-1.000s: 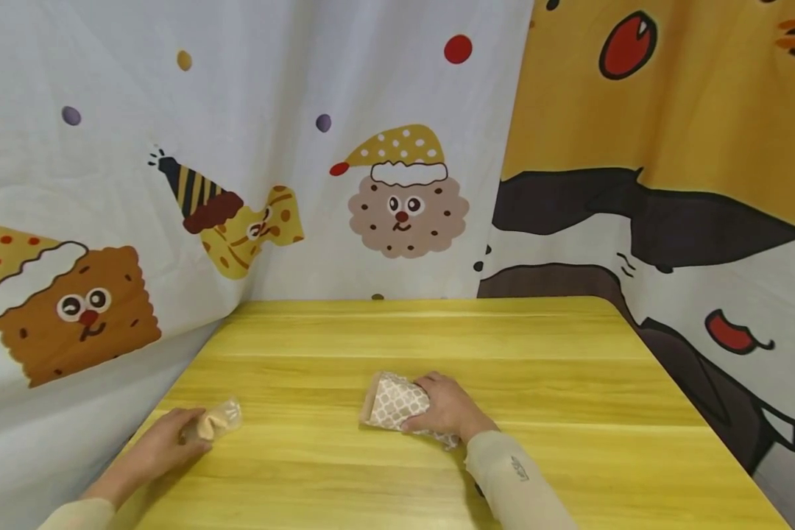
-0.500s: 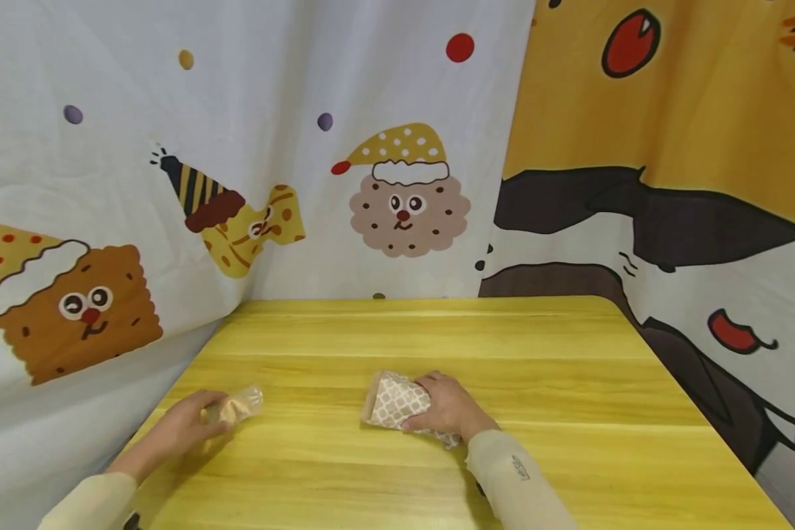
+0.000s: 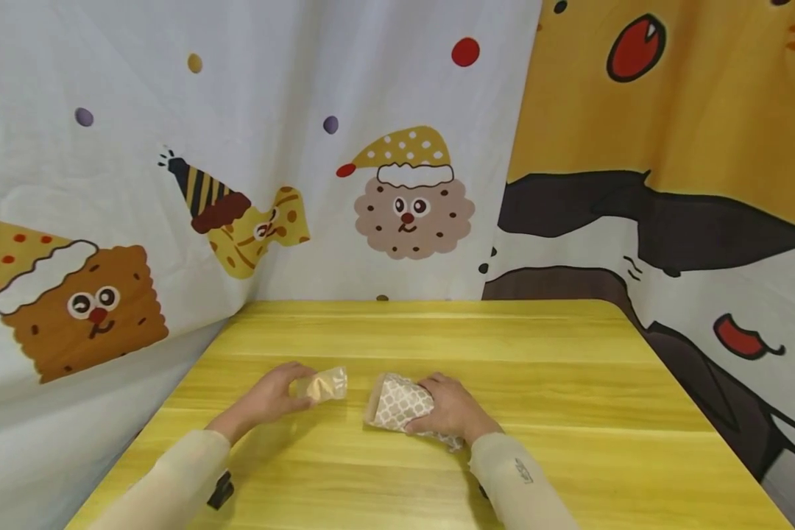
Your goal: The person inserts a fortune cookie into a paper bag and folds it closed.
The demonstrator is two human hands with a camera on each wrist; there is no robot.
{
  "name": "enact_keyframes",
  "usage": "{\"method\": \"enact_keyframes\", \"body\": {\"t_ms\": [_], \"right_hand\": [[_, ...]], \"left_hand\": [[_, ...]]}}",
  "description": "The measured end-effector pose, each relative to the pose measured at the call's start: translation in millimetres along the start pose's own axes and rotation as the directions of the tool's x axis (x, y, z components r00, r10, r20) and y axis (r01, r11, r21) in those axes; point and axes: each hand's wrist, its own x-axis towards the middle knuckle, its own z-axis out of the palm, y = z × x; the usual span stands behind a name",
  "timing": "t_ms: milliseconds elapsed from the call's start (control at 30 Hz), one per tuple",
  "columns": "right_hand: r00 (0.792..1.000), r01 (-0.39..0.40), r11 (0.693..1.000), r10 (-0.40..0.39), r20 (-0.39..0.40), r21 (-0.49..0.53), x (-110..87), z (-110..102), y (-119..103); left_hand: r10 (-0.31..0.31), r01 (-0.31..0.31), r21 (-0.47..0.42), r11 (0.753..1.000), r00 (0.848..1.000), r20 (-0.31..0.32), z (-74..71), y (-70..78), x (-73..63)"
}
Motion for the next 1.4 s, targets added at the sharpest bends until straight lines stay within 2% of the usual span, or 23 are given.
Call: {"method": "enact_keyframes", "body": {"t_ms": [167, 433, 633, 700, 800, 867, 933, 1033, 1100, 1167, 1233, 1300, 1400], "right_hand": [[1.0, 0.004, 1.0, -0.004, 0.007, -0.002, -1.1, -1.1, 1.4], [1.0, 0.021, 1.0, -0.021, 0.006, 0.004, -1.6, -2.0, 1.0], [0.999, 0.028, 1.0, -0.028, -0.015, 0.012, -1.5, -3.0, 2.0], [0.999, 0.035, 0.999, -0.035, -0.013, 0.017, -1.4, -2.3, 2.3], [0.999, 0.042, 0.999, -0.042, -0.009, 0.029, -1.5, -2.2, 1.5], [0.999, 0.033, 0.999, -0.033, -0.003, 0.032, -1.9, -1.5, 1.4], [1.0, 0.021, 0.999, -0.021, 0.0, 0.031, -2.0, -1.5, 1.5], [1.0, 0.012, 1.0, -0.012, 0.005, 0.017, -1.8, -3.2, -0.1], [1.0, 0.013, 1.0, -0.013, 0.008, 0.01, -2.3, -4.1, -1.3], [1.0, 0.012, 1.0, -0.012, 0.012, 0.007, -3.3, -4.6, -2.9], [1.0, 0.013, 1.0, -0.013, 0.009, 0.003, -3.4, -4.7, -3.1], [1.0, 0.021, 1.0, -0.021, 0.006, -0.001, -3.4, -4.6, -2.8], [1.0, 0.026, 1.0, -0.026, 0.006, -0.004, -3.1, -3.2, -1.7]], "left_hand": [[0.055, -0.06, 0.065, 0.996, 0.996, 0.073, 14.9, 23.1, 20.8], [0.099, -0.118, 0.113, 0.987, 0.982, 0.159, 34.4, 42.9, 39.2], [0.182, -0.217, 0.158, 0.963, 0.961, 0.21, 56.2, 62.4, 55.2], [0.194, -0.232, 0.16, 0.959, 0.956, 0.221, 62.6, 66.1, 57.6], [0.158, -0.18, 0.088, 0.98, 0.963, 0.218, 64.7, 66.6, 55.1], [0.104, -0.104, -0.008, 0.995, 0.974, 0.202, 62.6, 63.2, 50.1], [0.05, -0.027, -0.132, 0.991, 0.984, 0.174, 59.4, 58.5, 44.3], [-0.058, 0.087, -0.297, 0.951, 0.993, 0.104, 58.6, 54.9, 36.2], [-0.15, 0.162, -0.412, 0.897, 0.987, 0.062, 61.6, 57.0, 31.9], [-0.244, 0.224, -0.512, 0.829, 0.969, 0.029, 66.2, 61.5, 29.2], [-0.313, 0.255, -0.585, 0.77, 0.95, 0.002, 70.5, 66.5, 29.3], [-0.35, 0.261, -0.637, 0.726, 0.937, -0.015, 74.7, 70.3, 30.9], [-0.371, 0.258, -0.668, 0.698, 0.928, -0.029, 81.1, 75.0, 33.6]]}}
